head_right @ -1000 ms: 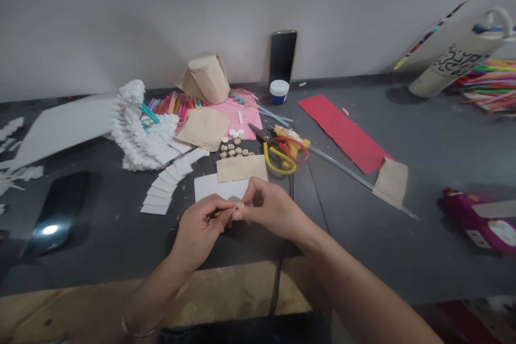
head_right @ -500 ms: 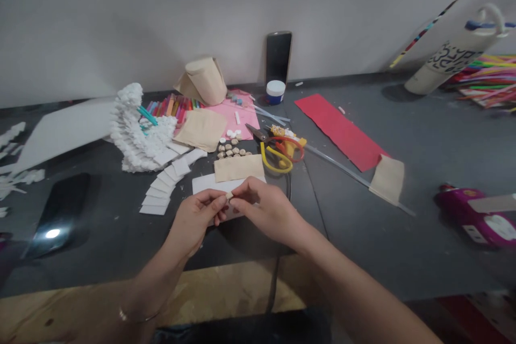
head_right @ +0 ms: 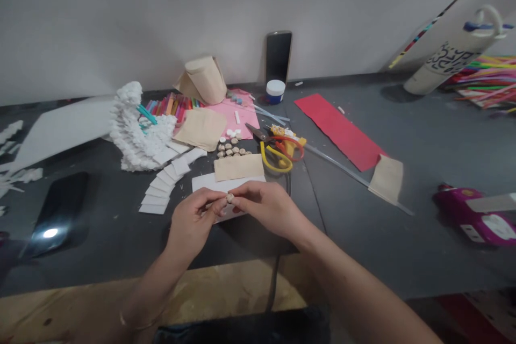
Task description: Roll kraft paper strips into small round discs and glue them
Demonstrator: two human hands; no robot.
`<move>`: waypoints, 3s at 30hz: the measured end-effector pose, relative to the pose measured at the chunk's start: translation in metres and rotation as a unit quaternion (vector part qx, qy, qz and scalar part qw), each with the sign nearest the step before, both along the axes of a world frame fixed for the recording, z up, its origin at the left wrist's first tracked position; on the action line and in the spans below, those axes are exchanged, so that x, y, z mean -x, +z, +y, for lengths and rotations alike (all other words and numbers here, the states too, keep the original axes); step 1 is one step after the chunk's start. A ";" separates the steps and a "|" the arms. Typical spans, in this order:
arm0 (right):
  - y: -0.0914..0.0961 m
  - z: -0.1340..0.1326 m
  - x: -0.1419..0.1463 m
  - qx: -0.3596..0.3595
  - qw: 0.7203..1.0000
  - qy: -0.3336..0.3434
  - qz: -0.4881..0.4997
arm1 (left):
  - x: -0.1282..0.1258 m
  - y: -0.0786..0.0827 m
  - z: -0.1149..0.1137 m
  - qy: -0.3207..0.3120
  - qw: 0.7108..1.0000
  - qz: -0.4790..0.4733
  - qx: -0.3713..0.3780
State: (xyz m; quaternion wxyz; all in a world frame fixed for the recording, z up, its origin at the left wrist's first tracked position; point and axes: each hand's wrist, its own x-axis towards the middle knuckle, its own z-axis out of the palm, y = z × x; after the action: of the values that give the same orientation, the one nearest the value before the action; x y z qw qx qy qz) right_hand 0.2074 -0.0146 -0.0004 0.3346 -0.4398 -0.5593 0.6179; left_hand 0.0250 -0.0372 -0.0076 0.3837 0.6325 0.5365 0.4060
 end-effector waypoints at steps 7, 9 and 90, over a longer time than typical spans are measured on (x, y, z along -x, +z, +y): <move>0.000 -0.005 0.004 -0.091 0.989 -0.042 -0.109 | 0.000 0.006 0.000 0.036 0.998 0.045 0.027; 0.000 -0.006 0.005 -0.102 0.986 -0.052 -0.119 | 0.000 0.005 0.000 0.034 0.998 0.023 0.049; -0.013 -0.005 0.009 -0.195 0.972 -0.117 -0.058 | -0.009 -0.003 -0.003 0.061 0.997 0.014 -0.045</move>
State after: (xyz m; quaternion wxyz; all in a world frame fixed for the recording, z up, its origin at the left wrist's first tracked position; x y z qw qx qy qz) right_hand 0.1984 -0.0199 -0.0137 0.4513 -0.4634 -0.6320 0.4268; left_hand 0.0339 -0.0399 -0.0102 0.3222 0.6207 0.5605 0.4436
